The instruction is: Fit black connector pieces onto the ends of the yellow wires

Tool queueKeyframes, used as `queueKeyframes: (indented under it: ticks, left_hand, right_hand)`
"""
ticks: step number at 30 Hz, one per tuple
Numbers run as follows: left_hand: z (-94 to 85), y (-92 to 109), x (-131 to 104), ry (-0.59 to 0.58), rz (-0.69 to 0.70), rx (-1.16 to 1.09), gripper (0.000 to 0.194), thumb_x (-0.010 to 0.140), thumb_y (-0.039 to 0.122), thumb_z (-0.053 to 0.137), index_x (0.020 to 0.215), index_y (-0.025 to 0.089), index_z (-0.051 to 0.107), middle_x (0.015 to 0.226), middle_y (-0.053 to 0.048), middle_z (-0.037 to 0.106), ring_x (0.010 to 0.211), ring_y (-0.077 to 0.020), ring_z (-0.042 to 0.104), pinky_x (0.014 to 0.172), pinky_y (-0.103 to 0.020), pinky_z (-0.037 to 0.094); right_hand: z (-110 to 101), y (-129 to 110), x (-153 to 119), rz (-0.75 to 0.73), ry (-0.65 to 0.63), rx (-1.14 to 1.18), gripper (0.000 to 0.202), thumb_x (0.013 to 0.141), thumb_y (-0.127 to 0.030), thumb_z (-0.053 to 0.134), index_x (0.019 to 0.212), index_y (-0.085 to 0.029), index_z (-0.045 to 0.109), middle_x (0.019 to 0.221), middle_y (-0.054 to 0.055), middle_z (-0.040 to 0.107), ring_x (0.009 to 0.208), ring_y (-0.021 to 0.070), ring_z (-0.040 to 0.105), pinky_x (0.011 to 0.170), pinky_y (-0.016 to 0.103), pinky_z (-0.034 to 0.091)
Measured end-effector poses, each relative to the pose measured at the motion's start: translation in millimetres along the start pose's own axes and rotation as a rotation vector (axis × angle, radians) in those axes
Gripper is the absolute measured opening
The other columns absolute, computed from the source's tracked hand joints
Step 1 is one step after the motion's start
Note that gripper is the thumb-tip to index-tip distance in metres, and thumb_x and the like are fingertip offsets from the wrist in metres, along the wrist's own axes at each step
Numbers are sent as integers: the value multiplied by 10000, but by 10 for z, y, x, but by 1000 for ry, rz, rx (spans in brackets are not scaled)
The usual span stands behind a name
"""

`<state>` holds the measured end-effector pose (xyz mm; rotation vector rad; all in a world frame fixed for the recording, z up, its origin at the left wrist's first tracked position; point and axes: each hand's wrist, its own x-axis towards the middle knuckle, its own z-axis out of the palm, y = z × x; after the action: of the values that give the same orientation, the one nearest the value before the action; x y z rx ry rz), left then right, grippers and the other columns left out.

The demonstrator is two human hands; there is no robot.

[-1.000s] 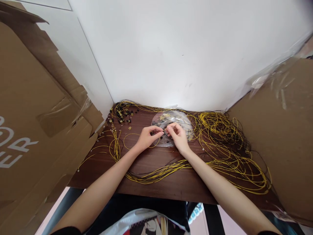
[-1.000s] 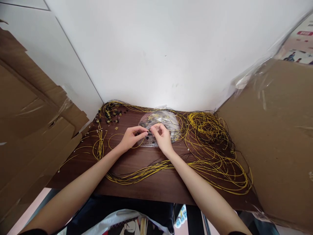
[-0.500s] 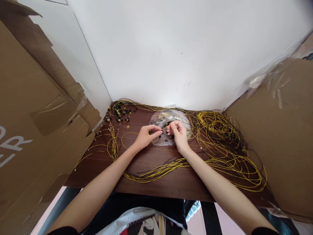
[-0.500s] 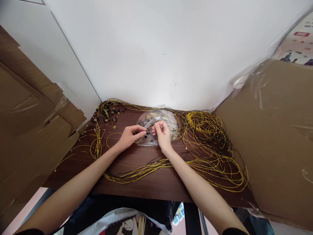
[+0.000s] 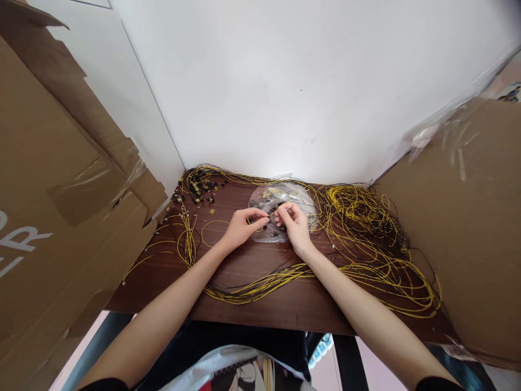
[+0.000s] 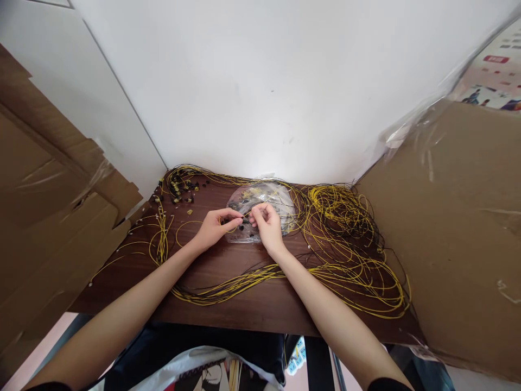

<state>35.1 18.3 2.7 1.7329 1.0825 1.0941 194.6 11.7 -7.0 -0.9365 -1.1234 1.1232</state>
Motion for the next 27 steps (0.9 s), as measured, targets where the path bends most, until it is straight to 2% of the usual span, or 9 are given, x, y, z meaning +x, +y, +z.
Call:
queueKeyframes:
  ticks: [4,11,15,18,23,27]
  left_hand:
    - [9,0,2,4,-8,1,211,740,330,658,814,137,701,777,-47,701,719,-163,607,692,-267,453]
    - [1,36,-9,-11,-10,-2,204,743,312,650,811,126,699,772,-50,698,717,-157,603,691,-256,450]
    - [1,33,-8,-10,-6,1,197,743,310,650,800,128,699,762,-48,694,712,-155,599,678,-252,445]
    - [2,21,-3,-9,-4,1,205,744,310,649,820,126,701,776,-53,699,720,-157,604,683,-254,447]
    - [5,17,3,-2,-2,8,203,736,309,656,816,129,702,777,-49,706,712,-155,608,686,-254,454]
    - [4,20,4,-1,3,-5,205,730,308,657,806,123,702,772,-51,707,697,-152,607,679,-253,459]
  right_hand:
    - [-1,-6,17,7,47,46,261,753,-428,654,773,-201,525,662,-31,551,582,96,523,536,210,434]
    - [-12,3,-5,-55,-103,-193,236,768,-406,647,794,-179,588,691,-8,572,611,108,506,575,231,409]
    - [-26,25,-9,-73,-133,-284,236,765,-407,649,767,-175,607,678,-3,585,596,113,499,572,239,401]
    - [-25,28,-5,-35,-100,-197,258,750,-429,658,768,-181,591,656,-12,568,588,114,508,552,233,415]
    - [-8,-1,15,15,46,27,292,715,-438,682,764,-186,543,645,-31,552,553,94,515,516,216,426]
    - [-1,-21,27,7,97,70,296,708,-434,688,755,-188,530,623,-42,537,518,82,493,502,212,421]
